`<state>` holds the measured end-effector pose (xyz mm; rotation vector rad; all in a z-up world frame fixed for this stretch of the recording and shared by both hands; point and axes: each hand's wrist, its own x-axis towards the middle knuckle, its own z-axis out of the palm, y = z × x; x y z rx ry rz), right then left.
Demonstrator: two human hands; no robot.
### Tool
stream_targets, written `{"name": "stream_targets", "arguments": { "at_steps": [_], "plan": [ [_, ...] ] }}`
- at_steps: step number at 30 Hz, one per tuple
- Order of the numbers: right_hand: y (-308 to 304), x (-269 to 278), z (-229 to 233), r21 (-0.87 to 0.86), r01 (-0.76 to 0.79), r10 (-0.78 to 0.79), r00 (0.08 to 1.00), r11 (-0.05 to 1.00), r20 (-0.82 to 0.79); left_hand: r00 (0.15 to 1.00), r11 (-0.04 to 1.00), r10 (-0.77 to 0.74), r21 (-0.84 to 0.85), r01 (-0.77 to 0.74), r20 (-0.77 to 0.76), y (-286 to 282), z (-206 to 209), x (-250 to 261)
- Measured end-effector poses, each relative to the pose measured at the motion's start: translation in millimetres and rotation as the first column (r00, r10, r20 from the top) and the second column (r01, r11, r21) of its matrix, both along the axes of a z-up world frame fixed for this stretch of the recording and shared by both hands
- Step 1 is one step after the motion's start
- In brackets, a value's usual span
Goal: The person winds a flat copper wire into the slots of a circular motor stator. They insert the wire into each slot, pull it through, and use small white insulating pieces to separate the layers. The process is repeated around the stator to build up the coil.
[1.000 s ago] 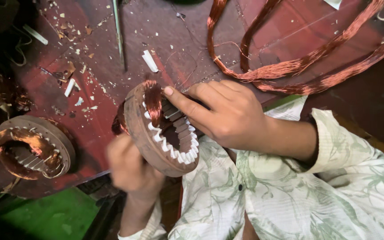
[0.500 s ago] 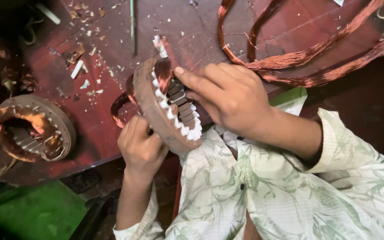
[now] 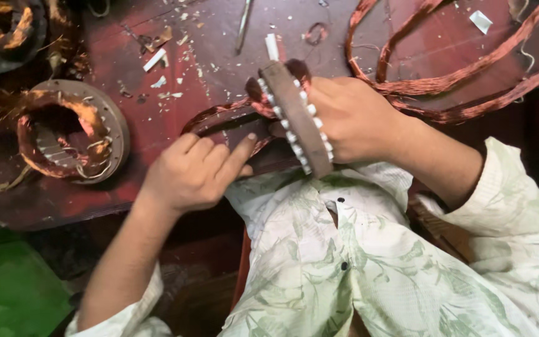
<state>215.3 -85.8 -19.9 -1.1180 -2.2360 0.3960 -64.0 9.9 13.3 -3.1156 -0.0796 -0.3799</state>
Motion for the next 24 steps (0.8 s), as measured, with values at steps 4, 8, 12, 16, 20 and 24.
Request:
{"name": "stream_targets", "arguments": {
  "at_steps": [4,8,12,16,20,24],
  "plan": [
    [0.5,-3.5,1.0,-0.024,0.003,-0.001,0.997,1.000,0.071,0.997,0.997,-0.042,0.063,0.046,-0.065,14.2,-3.6,-12.1],
    [4.8,-4.7,2.9,-0.024,0.009,-0.008,0.999,1.000,0.048,1.000,0.979,-0.024,-0.203,0.025,0.009,20.5,-6.4,-23.1],
    [4.2,-7.7,3.9,-0.023,0.009,-0.008,0.999,1.000,0.054,0.961,0.343,0.184,-0.930,0.133,0.206,-3.4,-15.3,-32.6],
    [5.3,-9.1,5.2,0.004,0.033,-0.033,0.998,0.999,0.062,0.788,-0.479,0.546,-0.665,0.573,0.286,-47.5,-24.1,-16.9],
    [-2.1,-12.5,4.3,-0.033,0.080,-0.078,0.996,0.996,0.046,0.562,-0.449,0.809,-0.437,0.779,0.171,-73.6,-33.9,22.3],
    [-15.7,-27.7,4.7,-0.035,0.215,-0.205,0.960,0.976,0.188,0.496,-0.190,0.846,-0.759,0.623,0.195,-73.8,-45.4,49.7]
  ]
}}
